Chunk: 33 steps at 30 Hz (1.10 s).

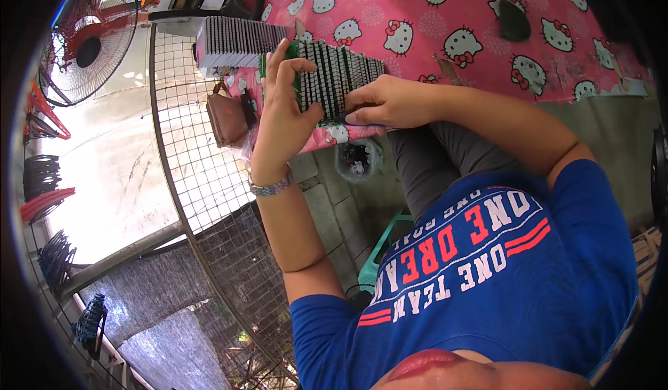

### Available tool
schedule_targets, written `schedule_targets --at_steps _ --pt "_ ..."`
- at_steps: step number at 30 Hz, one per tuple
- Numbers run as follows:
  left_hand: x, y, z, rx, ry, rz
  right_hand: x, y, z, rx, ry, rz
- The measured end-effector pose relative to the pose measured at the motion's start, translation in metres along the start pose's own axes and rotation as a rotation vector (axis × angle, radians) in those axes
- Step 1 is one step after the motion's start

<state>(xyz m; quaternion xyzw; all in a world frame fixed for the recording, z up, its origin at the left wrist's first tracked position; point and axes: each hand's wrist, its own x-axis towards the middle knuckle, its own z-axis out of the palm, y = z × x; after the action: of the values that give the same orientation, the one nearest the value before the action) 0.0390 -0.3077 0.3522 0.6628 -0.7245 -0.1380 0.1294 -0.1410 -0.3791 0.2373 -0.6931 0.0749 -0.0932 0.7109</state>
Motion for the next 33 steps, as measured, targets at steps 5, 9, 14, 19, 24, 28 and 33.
schedule_targets --at_steps 5,9,14,19,24,28,33 --pt "0.001 0.007 0.007 0.156 0.053 -0.021 0.000 0.018 0.000 -0.612 0.471 -0.498" --pt "0.000 0.007 0.005 0.170 0.031 -0.021 0.000 0.005 -0.004 -0.529 0.290 -0.359" --pt "-0.002 0.003 0.007 0.125 0.019 -0.023 -0.007 -0.005 -0.005 0.012 -0.031 0.140" --pt "0.002 0.012 0.009 0.142 0.020 -0.032 -0.011 0.022 0.007 -0.574 0.444 -0.452" --pt "-0.001 0.007 0.009 0.267 0.013 -0.001 -0.008 0.002 -0.003 -0.256 0.151 -0.104" --pt "0.001 0.017 0.023 0.382 0.049 -0.026 -0.007 0.018 0.000 -0.177 0.127 -0.098" --pt "0.001 0.021 0.024 0.491 0.066 -0.038 -0.006 0.031 0.000 -0.631 0.497 -0.563"
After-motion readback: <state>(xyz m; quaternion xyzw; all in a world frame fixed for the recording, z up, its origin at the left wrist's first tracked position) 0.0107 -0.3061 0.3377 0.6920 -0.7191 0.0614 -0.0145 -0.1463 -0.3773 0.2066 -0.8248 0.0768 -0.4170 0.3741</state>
